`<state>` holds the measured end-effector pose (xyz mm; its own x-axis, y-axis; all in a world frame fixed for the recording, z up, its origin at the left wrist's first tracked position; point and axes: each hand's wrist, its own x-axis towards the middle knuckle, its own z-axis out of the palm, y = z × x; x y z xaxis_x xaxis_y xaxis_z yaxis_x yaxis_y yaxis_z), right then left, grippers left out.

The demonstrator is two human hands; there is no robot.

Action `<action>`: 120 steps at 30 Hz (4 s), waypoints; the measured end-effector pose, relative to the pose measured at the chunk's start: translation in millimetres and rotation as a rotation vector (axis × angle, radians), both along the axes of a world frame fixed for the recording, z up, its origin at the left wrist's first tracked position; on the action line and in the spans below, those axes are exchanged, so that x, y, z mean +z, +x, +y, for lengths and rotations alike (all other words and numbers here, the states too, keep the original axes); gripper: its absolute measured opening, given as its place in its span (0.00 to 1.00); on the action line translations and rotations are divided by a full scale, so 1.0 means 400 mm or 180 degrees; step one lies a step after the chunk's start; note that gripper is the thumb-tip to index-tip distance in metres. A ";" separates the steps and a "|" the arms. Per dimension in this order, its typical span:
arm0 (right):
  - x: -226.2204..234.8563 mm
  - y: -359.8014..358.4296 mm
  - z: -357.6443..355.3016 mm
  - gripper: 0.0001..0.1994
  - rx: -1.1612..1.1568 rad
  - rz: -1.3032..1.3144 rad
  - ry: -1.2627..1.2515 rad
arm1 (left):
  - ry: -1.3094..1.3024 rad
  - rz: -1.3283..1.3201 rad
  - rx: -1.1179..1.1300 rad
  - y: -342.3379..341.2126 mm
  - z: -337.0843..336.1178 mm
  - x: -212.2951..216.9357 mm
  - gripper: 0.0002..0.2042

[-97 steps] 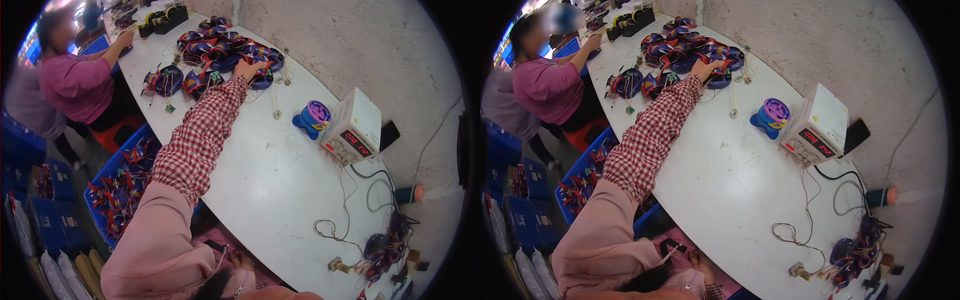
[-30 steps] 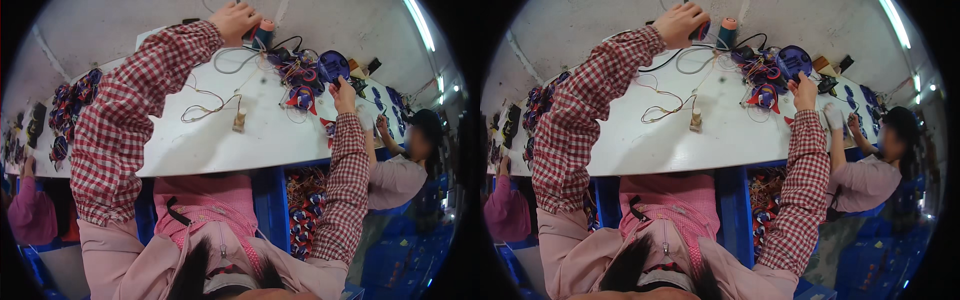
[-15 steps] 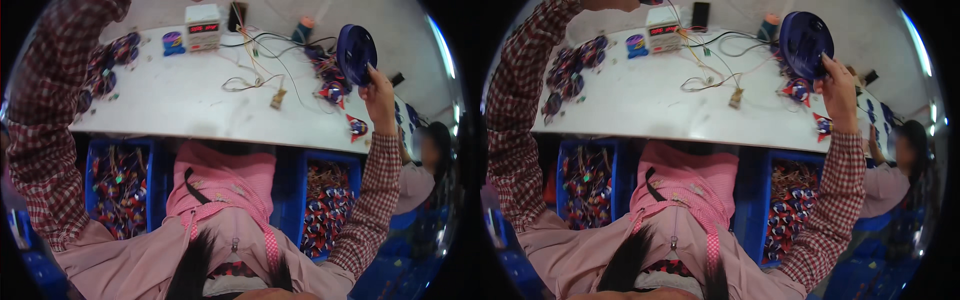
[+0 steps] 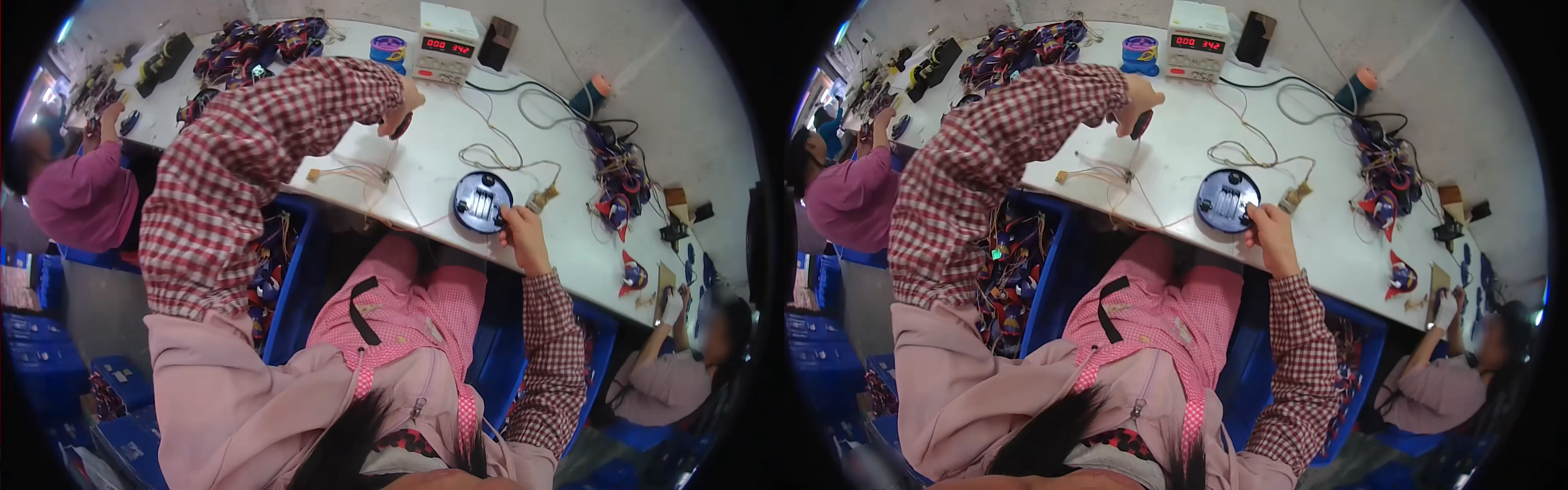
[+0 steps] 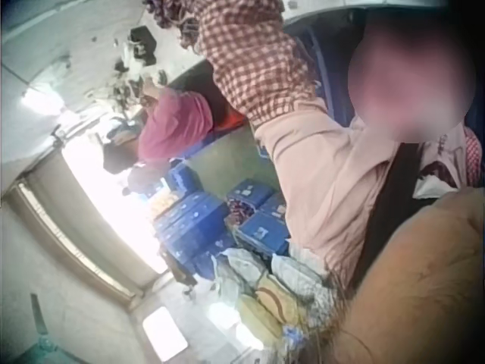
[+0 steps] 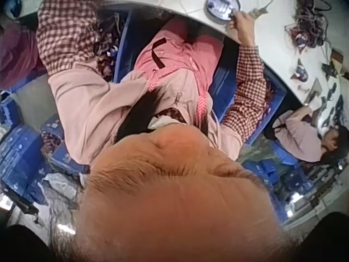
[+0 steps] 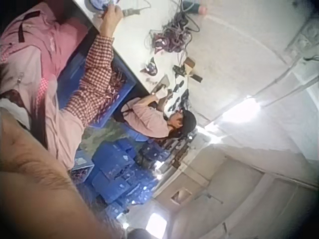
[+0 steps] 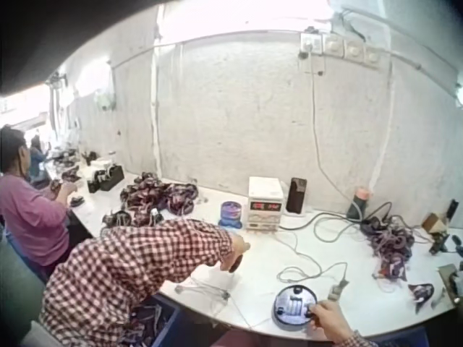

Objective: Soldering wires to small circular electronic components and assembling them into toy parts on a factory production line.

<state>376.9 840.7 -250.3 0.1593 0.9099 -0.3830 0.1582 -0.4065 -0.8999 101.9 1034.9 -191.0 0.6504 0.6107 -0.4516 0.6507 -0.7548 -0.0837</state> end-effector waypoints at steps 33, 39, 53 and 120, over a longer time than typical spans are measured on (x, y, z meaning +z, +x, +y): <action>0.082 0.080 -0.131 0.18 -0.0643 -0.1737 0.2095 | 0.1417 -0.2083 -0.0279 -0.099 -0.031 -0.004 0.25; 0.151 0.109 -0.012 0.13 -0.0069 -0.0953 0.1048 | -0.0156 -0.3944 0.1075 0.038 -0.419 -0.008 0.21; 0.209 -0.150 -0.086 0.10 0.0868 -0.1702 0.2333 | -0.0401 -0.3803 0.1528 0.112 -0.400 -0.106 0.12; -0.251 -0.507 -0.272 0.15 0.1394 0.0332 0.0335 | 0.1086 -0.4406 0.3103 -0.386 -0.663 -0.169 0.13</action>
<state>174.0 731.8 -350.6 -0.2833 0.9177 -0.2786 0.2009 -0.2272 -0.9529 -52.4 769.5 -258.5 -0.2248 0.9262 0.3026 0.5424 -0.1390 0.8285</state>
